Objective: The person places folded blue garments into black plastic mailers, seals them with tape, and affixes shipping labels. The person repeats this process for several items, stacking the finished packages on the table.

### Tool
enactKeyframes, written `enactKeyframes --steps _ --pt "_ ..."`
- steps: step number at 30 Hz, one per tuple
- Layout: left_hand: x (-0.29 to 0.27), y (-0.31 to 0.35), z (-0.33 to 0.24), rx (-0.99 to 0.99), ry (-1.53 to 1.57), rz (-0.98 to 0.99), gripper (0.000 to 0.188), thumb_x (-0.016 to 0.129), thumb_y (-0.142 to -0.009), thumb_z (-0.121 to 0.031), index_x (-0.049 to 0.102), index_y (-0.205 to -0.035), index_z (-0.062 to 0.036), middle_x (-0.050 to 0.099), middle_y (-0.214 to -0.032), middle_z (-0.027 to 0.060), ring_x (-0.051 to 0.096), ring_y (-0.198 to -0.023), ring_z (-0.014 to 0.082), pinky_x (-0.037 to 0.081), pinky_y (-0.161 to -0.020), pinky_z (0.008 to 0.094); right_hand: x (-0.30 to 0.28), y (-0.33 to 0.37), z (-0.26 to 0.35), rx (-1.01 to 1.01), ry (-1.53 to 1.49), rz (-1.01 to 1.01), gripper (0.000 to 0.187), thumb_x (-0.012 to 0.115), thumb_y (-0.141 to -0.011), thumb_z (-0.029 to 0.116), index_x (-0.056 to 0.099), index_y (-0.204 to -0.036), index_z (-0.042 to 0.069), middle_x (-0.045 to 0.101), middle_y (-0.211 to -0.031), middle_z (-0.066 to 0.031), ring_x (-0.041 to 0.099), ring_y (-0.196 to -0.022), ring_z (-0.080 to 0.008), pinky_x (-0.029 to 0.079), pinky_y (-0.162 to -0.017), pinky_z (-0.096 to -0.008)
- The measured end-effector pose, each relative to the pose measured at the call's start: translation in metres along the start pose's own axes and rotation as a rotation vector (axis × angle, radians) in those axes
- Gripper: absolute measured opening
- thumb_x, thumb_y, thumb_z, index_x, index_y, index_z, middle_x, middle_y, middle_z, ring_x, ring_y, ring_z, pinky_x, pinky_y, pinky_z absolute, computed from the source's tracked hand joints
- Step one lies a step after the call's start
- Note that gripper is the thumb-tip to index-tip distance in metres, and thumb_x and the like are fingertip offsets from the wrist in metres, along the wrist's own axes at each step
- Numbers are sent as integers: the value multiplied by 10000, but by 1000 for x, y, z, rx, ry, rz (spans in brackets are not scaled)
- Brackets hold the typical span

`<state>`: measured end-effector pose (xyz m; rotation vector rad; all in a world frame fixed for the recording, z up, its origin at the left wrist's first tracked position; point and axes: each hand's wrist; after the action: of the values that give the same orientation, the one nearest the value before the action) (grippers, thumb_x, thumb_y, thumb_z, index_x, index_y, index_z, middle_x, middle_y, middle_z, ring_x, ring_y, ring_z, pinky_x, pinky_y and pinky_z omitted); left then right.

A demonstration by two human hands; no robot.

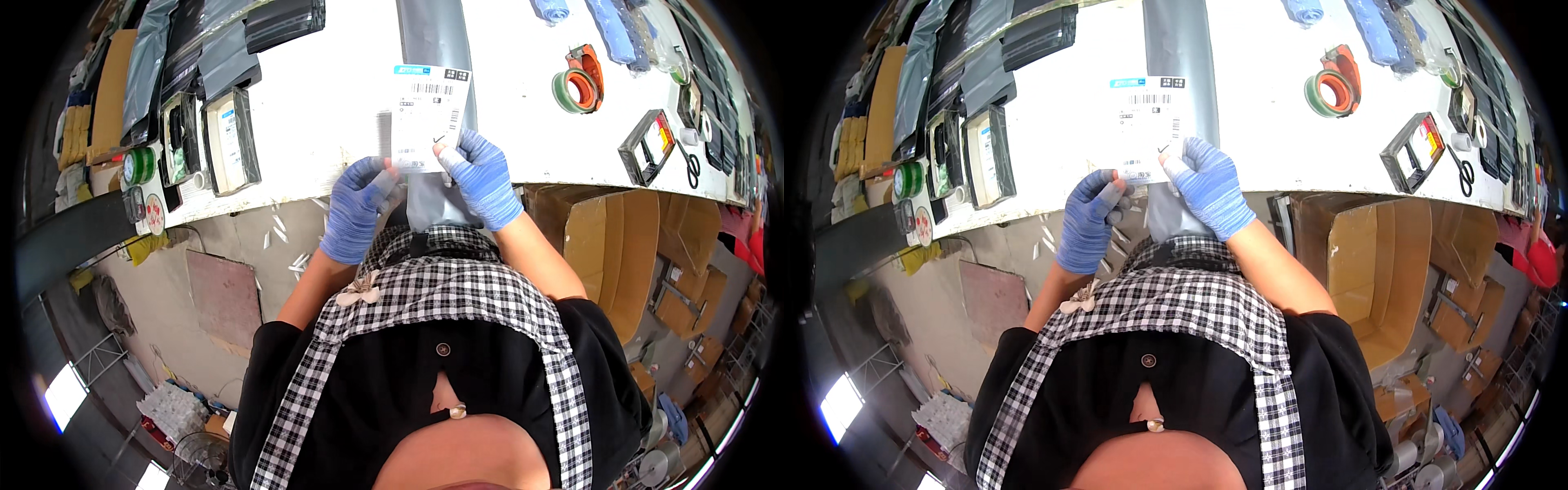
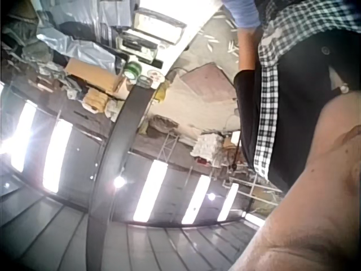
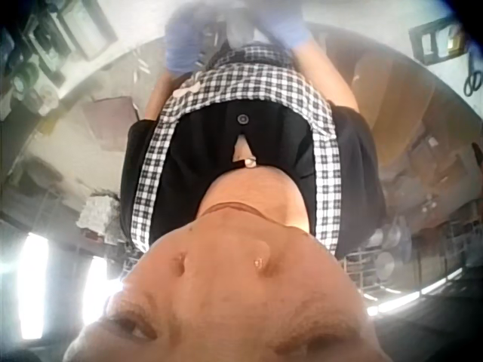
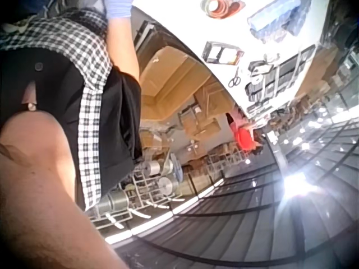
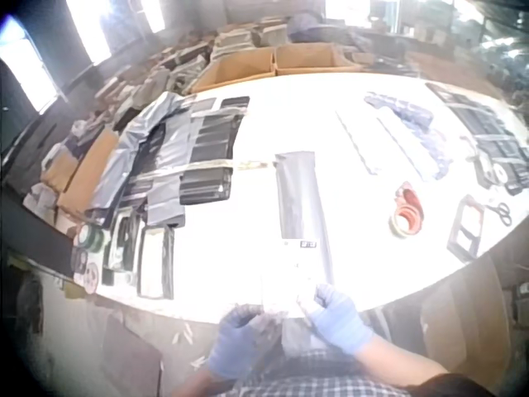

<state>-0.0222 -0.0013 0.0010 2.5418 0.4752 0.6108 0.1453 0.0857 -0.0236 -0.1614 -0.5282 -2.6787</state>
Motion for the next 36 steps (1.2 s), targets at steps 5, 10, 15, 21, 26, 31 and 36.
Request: enactKeyframes --steps 5,10,15,21,26,31,36 --pt "-13 -1 7 -1 54 128 119 691 -892 -133 659 -995 -84 645 -835 11 561 -707 55 426 -571 165 1 4 4 9 9 -22 213 668 -915 143 635 -1013 -44 624 -725 -19 521 -591 -45 430 -516 -202" --pt "-1 3 1 -27 93 -21 34 655 -877 -33 648 -899 -58 572 -699 -22 485 -589 52 431 -583 194 4 3 2 30 -31 -45 214 673 -911 139 632 -1007 -48 621 -716 -24 523 -583 -49 428 -511 -203" --pt "-17 -1 9 18 52 105 138 695 -873 -122 656 -1000 -84 646 -834 17 572 -714 74 438 -586 190 4 6 8 98 -102 -16 229 672 -909 131 626 -1030 -58 620 -712 -29 527 -576 -53 430 -505 -204" --pt "-8 3 2 12 94 46 68 645 -875 -27 632 -938 -50 622 -784 23 558 -668 76 494 -652 207 7 6 12 151 -125 -30 258 680 -902 118 616 -1060 -75 620 -708 -37 524 -557 -55 426 -487 -198" --pt "-10 2 4 32 71 22 95 677 -874 -68 639 -959 -46 650 -828 34 590 -717 89 515 -685 220 1 0 1 226 -159 31 303 692 -896 130 613 -1103 -76 623 -709 -39 547 -574 -65 442 -503 -195" --pt "-12 1 2 66 -48 75 82 678 -887 -100 647 -943 -49 657 -818 19 609 -744 85 517 -711 215 2 -4 -6 13 118 -107 431 746 -839 145 595 -1178 -74 640 -859 -93 635 -800 -181 531 -721 -281" --pt "-6 -1 2 176 -123 97 59 657 -904 -112 652 -933 -61 653 -786 12 602 -723 79 507 -671 224 9 6 4 -759 511 -13 553 800 -765 155 590 -1258 18 628 -1143 -161 624 -1042 -284 513 -921 -369"
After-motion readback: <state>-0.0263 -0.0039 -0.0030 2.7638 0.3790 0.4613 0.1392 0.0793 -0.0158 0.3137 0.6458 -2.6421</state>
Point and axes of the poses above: each hand's wrist, its own y-axis away from the middle knuckle, its own x-axis out of the palm, z = x × y
